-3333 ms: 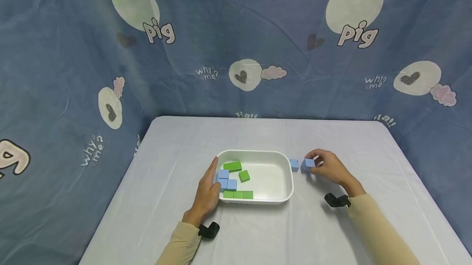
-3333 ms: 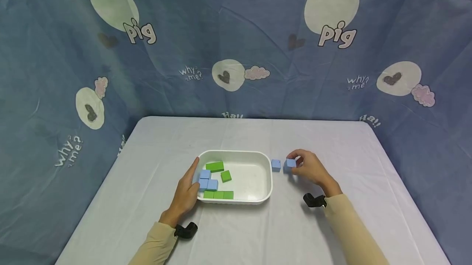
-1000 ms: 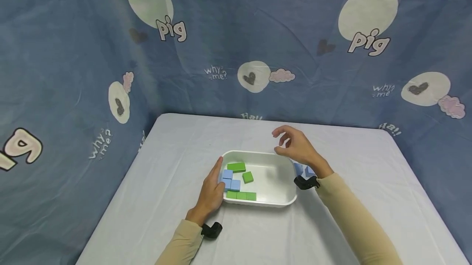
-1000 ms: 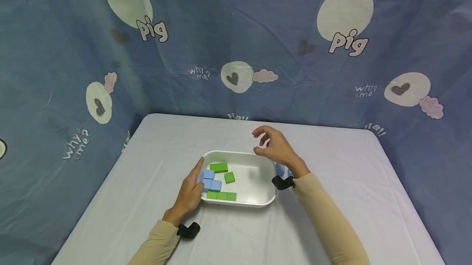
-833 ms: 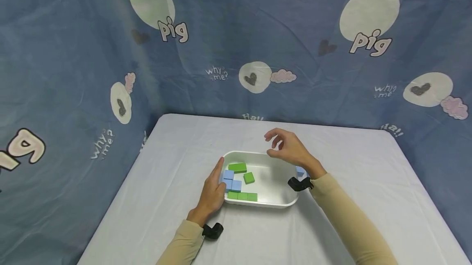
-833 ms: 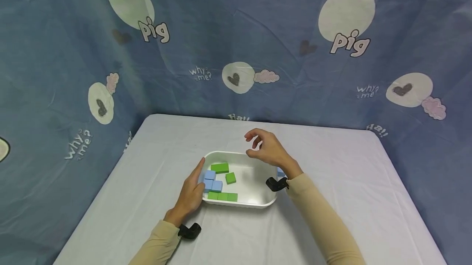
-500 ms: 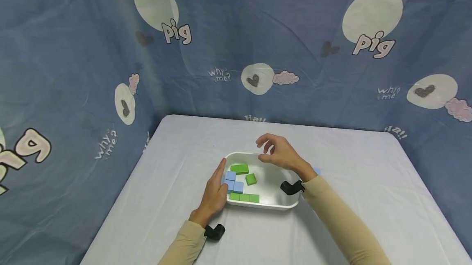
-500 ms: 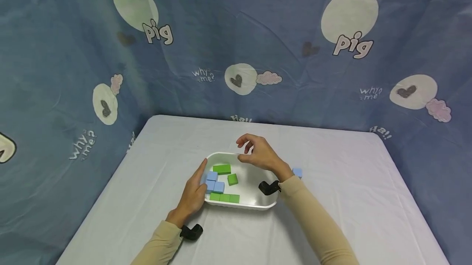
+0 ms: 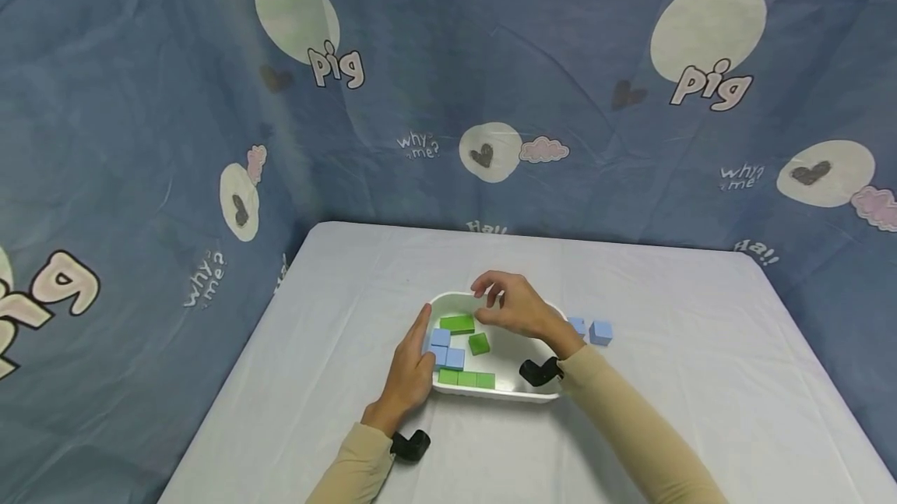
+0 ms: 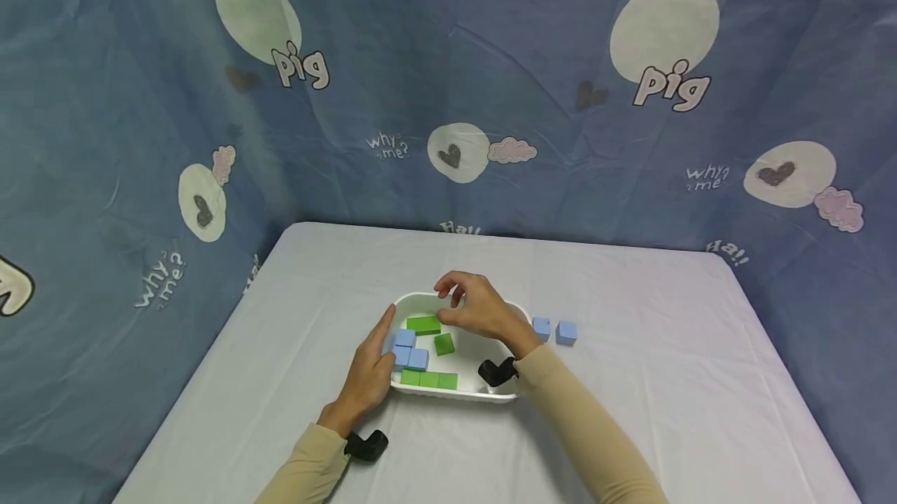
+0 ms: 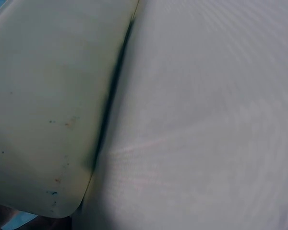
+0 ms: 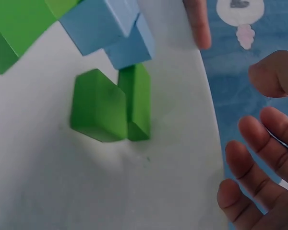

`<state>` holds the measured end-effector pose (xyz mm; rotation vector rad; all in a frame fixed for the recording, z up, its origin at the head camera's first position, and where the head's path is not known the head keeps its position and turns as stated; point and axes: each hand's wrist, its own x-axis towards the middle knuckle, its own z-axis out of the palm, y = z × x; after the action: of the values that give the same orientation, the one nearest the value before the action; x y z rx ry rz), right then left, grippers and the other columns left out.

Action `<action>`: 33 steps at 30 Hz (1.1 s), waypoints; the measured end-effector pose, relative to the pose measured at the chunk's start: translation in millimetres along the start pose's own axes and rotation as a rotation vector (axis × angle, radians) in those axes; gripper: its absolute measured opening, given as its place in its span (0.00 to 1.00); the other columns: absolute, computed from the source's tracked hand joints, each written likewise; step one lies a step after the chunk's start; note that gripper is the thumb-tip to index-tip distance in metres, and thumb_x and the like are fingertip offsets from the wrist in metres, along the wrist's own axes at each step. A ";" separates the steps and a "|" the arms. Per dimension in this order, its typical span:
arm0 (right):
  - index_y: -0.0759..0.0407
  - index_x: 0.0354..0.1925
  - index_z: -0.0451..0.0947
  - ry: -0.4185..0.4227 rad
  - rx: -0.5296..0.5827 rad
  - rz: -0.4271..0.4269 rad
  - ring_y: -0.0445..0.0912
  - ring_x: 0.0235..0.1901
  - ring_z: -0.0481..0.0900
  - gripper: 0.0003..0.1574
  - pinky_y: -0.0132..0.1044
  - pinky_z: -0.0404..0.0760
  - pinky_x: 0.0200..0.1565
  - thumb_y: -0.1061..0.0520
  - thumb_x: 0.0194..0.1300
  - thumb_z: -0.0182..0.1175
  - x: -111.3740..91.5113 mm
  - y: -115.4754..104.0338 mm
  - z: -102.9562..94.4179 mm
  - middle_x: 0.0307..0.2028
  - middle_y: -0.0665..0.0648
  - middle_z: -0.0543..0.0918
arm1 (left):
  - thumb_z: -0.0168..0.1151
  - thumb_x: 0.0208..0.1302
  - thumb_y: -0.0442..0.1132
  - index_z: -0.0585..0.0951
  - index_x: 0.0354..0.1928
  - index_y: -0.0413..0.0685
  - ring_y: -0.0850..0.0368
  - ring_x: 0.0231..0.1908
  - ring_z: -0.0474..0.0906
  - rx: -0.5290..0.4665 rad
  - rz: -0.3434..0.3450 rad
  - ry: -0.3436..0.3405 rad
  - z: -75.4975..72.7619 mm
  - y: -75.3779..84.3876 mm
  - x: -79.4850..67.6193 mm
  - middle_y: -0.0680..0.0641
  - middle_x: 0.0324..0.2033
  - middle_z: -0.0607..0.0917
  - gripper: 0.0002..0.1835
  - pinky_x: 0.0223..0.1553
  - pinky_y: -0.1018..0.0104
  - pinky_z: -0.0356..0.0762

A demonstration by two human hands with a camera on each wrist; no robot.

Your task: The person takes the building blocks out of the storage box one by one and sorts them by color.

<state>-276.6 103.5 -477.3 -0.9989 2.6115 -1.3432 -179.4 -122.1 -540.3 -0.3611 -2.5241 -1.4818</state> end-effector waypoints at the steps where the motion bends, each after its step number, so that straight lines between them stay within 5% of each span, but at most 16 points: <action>1: 0.64 0.50 0.82 -0.005 -0.001 -0.004 0.46 0.34 0.80 0.22 0.37 0.80 0.32 0.59 0.55 0.70 -0.1 0.1 1.8 0.41 0.59 0.86 | 0.45 0.57 0.23 0.53 0.78 0.31 0.46 0.77 0.51 0.002 -0.001 -0.001 -0.1 0.0 -0.2 0.34 0.76 0.58 0.42 0.76 0.50 0.49; 8: 0.65 0.48 0.83 -0.085 0.015 -0.031 0.47 0.33 0.82 0.21 0.36 0.81 0.33 0.58 0.56 0.70 -2.0 -1.3 13.0 0.40 0.60 0.86 | 0.45 0.57 0.23 0.53 0.78 0.32 0.47 0.77 0.51 0.003 -0.005 -0.005 -0.6 -0.4 -0.5 0.36 0.77 0.57 0.42 0.75 0.49 0.49; 17: 0.63 0.44 0.85 -0.262 0.095 0.046 0.43 0.32 0.83 0.17 0.34 0.82 0.33 0.59 0.56 0.74 -0.9 -3.7 25.1 0.34 0.50 0.86 | 0.46 0.57 0.24 0.54 0.78 0.31 0.46 0.76 0.52 0.013 -0.002 0.001 -1.0 -0.5 -0.8 0.36 0.77 0.58 0.42 0.75 0.49 0.50; 33: 0.62 0.43 0.85 -0.337 0.077 0.047 0.42 0.29 0.82 0.22 0.34 0.84 0.34 0.57 0.51 0.80 0.6 -3.3 38.5 0.37 0.56 0.87 | 0.46 0.56 0.24 0.54 0.78 0.31 0.47 0.76 0.53 0.015 0.012 0.012 0.2 -2.2 -0.4 0.35 0.76 0.59 0.42 0.75 0.49 0.51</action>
<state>-263.3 74.2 -498.7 -1.0421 2.3039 -1.1403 -179.7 -122.9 -542.4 -0.3634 -2.5182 -1.4551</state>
